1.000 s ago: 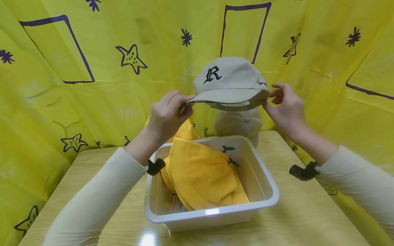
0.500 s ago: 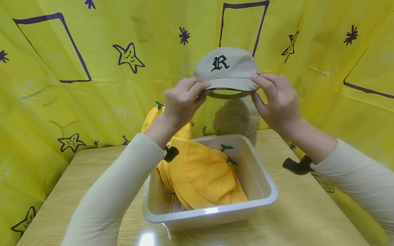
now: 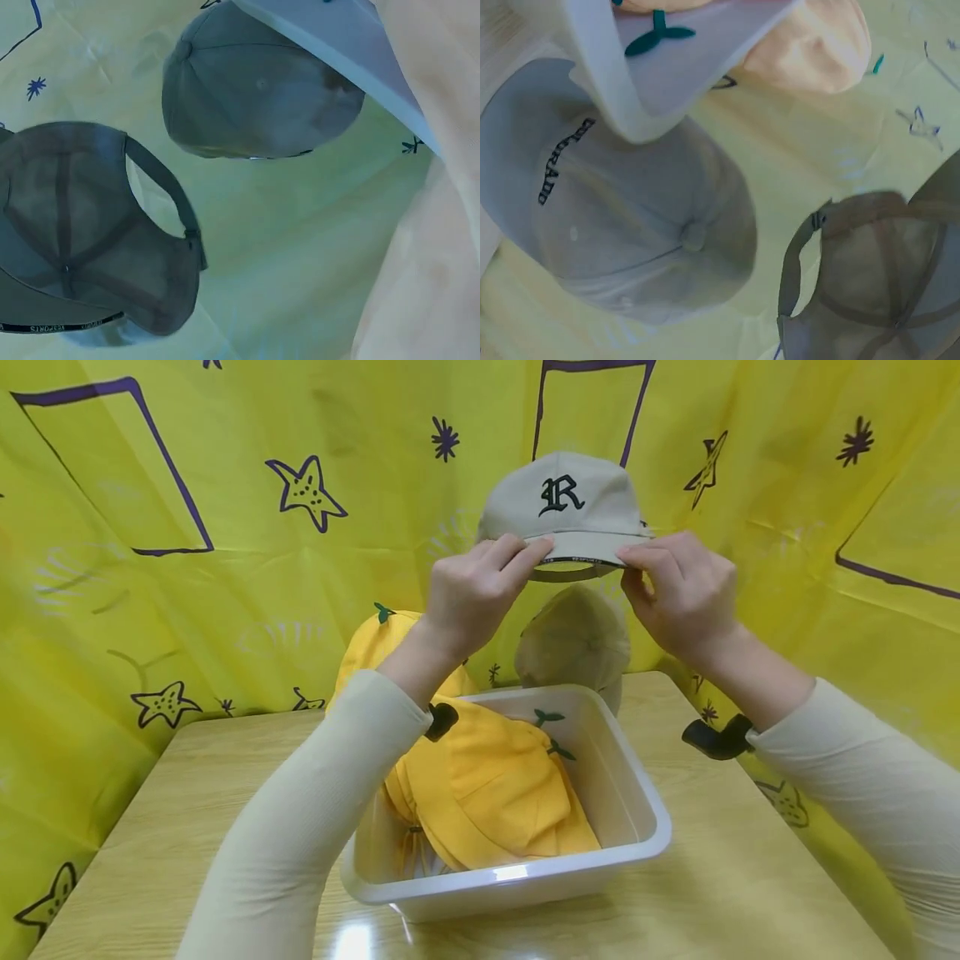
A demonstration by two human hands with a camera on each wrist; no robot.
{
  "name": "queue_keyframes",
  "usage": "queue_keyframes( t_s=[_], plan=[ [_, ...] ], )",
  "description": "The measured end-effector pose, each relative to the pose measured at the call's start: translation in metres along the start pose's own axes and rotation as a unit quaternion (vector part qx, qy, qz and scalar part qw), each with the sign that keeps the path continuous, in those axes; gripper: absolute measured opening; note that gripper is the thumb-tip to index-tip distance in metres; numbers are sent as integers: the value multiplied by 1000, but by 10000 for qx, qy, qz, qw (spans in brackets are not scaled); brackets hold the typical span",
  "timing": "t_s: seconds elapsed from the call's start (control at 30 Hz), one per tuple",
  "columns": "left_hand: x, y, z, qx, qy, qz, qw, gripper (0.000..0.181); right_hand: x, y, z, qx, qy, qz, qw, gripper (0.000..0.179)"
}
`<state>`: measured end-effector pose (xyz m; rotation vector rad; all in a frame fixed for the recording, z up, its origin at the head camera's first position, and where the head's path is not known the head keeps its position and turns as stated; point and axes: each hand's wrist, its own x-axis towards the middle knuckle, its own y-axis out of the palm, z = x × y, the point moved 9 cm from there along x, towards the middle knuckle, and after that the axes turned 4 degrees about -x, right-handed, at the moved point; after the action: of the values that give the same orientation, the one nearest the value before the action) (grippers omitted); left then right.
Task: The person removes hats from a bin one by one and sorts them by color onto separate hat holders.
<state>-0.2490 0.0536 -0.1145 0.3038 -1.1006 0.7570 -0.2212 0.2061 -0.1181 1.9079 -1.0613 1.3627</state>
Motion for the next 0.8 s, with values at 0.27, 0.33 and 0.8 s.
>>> queue_keyframes(
  t_s=[0.27,0.33,0.8],
  plan=[
    [-14,25,-6,-424,-20,713,9966,27,-17,-1,-16,-126,131,-135,9997,13],
    [-18,34,-5,-443,-122,886,9950,29,-20,1,-19,-133,103,-97,9998,13],
    [-55,90,-23,-477,-721,1933,9773,36,-81,14,-40,-178,-412,658,9968,6]
  ],
)
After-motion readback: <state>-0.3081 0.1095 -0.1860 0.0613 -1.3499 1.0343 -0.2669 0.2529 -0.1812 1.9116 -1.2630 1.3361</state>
